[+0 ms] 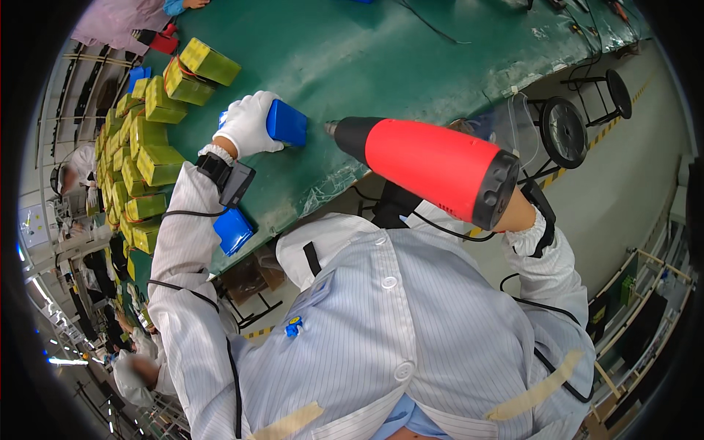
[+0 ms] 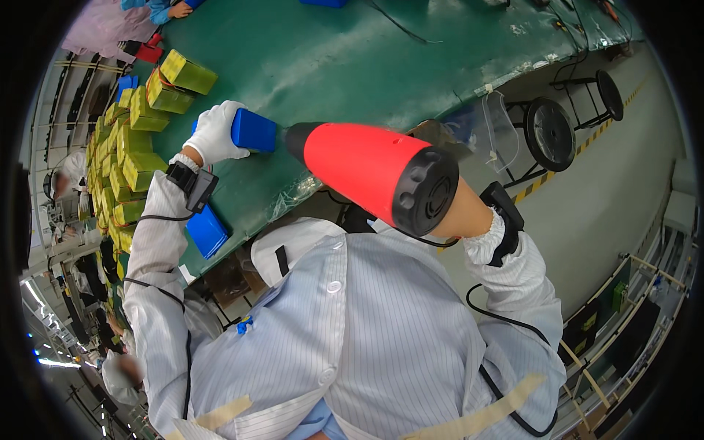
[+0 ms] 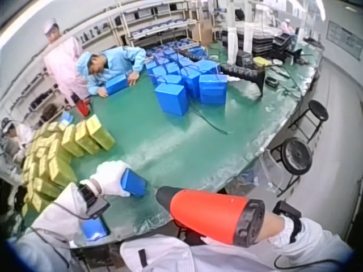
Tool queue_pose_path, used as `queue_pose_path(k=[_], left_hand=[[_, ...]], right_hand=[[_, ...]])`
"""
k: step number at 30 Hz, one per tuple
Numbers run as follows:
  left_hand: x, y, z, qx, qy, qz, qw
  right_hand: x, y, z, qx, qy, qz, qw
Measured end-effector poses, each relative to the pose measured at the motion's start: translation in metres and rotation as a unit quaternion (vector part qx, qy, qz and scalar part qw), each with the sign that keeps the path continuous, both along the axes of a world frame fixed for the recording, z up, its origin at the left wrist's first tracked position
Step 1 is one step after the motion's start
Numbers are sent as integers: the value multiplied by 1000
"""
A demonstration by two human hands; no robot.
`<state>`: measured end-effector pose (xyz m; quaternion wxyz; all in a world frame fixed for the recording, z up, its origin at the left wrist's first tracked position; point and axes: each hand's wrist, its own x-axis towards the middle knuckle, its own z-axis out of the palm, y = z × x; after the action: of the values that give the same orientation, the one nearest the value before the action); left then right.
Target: Using a heat gun to shrink-wrap blue plastic casings onto lithium battery packs at an assembly line workstation.
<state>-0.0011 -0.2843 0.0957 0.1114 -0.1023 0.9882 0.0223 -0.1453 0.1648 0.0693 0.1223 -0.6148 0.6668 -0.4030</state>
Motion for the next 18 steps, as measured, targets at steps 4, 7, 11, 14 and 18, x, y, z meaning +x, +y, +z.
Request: queue_pose_path(k=[4,7,11,14,18], left_hand=[[-8,-1,1,-3,-51,-10,999],[-11,0,2,-15,-56,-18,998],[-9,3,8,-13,-87,-34,996],[0,3,11,-28,-49,-74,996],[11,37,10,-149,2,-112,982]], right_hand=[[-5,1,-1,75,-47,39,995],[4,-3,-15,10,43,-13,999],[7,-13,-16,27,-104,-7,994],[12,-13,-16,28,-89,-20,995],[12,-7,-16,-9,-59,-44,997]])
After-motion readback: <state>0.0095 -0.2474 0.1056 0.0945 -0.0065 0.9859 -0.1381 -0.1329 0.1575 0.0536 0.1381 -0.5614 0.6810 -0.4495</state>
